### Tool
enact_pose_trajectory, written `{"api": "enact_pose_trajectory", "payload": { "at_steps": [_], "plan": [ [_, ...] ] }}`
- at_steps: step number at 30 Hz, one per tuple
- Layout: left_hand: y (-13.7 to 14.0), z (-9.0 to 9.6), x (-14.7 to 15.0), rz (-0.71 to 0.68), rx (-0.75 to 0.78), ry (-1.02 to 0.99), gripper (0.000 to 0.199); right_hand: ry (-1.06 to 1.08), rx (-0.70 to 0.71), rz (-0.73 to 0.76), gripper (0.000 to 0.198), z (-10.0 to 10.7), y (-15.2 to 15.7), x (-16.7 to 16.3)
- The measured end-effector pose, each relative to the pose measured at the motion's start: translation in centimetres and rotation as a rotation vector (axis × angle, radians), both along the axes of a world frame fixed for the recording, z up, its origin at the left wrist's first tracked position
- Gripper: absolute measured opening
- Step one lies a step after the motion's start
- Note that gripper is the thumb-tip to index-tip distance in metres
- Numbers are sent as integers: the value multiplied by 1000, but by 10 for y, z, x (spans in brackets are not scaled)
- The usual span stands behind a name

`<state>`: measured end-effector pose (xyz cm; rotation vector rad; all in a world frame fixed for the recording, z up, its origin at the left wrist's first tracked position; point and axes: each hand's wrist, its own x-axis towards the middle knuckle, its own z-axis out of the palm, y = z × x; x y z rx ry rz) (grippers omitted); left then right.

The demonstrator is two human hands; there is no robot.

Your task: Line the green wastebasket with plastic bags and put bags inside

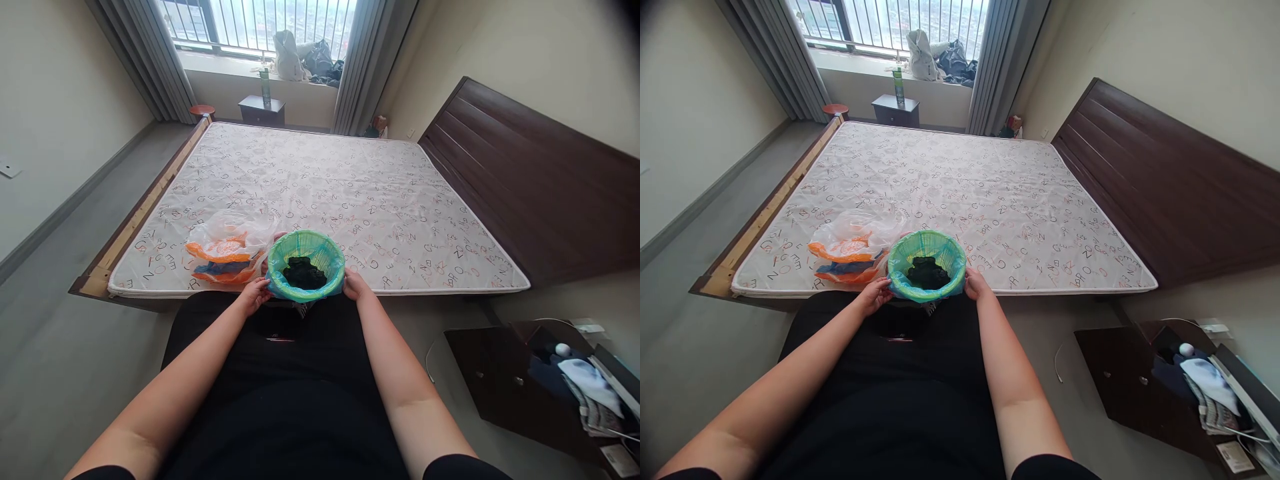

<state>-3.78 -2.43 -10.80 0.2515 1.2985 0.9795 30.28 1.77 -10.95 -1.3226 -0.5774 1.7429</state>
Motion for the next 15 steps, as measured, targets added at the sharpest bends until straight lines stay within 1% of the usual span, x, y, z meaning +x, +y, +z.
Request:
{"api": "enact_pose_trajectory", "payload": {
  "at_steps": [6,10,11,15],
  "plan": [
    [1,4,-1,70,41,-36,22,81,24,0,17,6,-8,8],
    [0,8,1,36,17,-87,8,124,44,52,16,11,-13,7],
    [0,9,2,26,12,-98,7,123,52,68,15,13,-14,7],
    [0,12,4,42,26,-130,19,112,46,116,18,21,-17,6]
  ]
}}
